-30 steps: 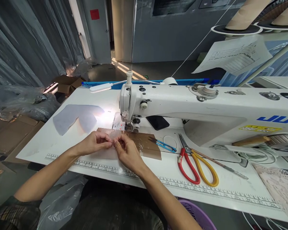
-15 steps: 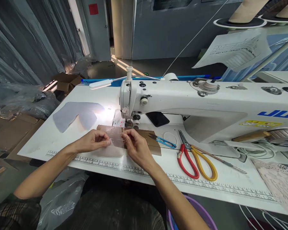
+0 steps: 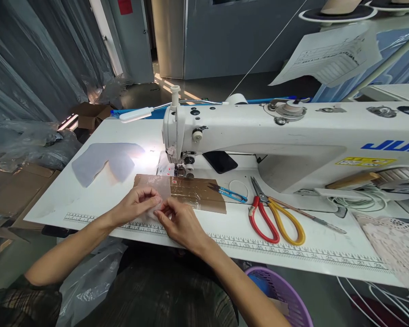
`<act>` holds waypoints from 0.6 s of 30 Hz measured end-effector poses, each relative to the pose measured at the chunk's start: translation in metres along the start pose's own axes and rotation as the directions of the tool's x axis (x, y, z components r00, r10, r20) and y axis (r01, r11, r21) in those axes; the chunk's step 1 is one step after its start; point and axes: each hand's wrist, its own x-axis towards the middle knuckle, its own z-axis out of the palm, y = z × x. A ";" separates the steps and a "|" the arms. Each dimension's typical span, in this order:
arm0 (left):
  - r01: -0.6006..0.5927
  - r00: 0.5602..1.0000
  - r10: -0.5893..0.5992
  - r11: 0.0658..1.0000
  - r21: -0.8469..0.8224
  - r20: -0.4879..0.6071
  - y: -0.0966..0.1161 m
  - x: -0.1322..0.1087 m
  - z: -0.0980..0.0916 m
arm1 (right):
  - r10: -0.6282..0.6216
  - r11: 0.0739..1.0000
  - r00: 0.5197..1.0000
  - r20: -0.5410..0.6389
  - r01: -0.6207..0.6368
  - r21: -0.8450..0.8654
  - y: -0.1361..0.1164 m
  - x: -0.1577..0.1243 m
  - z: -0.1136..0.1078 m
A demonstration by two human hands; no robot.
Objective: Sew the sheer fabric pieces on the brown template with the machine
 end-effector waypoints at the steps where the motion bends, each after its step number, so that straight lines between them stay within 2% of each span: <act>1: -0.007 1.000 0.007 0.998 0.062 0.007 0.000 -0.001 0.001 | -0.004 1.000 0.999 0.037 0.004 -0.010 0.000 -0.001 -0.004; 4: -0.029 0.998 0.016 0.971 0.236 0.055 -0.001 -0.002 0.000 | 0.001 1.000 0.999 0.055 0.000 -0.014 0.001 0.000 -0.019; 8: -0.058 0.995 0.034 0.963 0.264 0.092 -0.002 0.002 -0.003 | 0.007 1.000 1.000 -0.020 -0.007 -0.011 0.003 0.001 -0.033; 18: -0.025 0.998 0.007 0.951 0.308 0.059 -0.007 0.008 0.000 | 0.020 1.000 1.000 0.016 -0.020 0.000 0.005 0.001 -0.027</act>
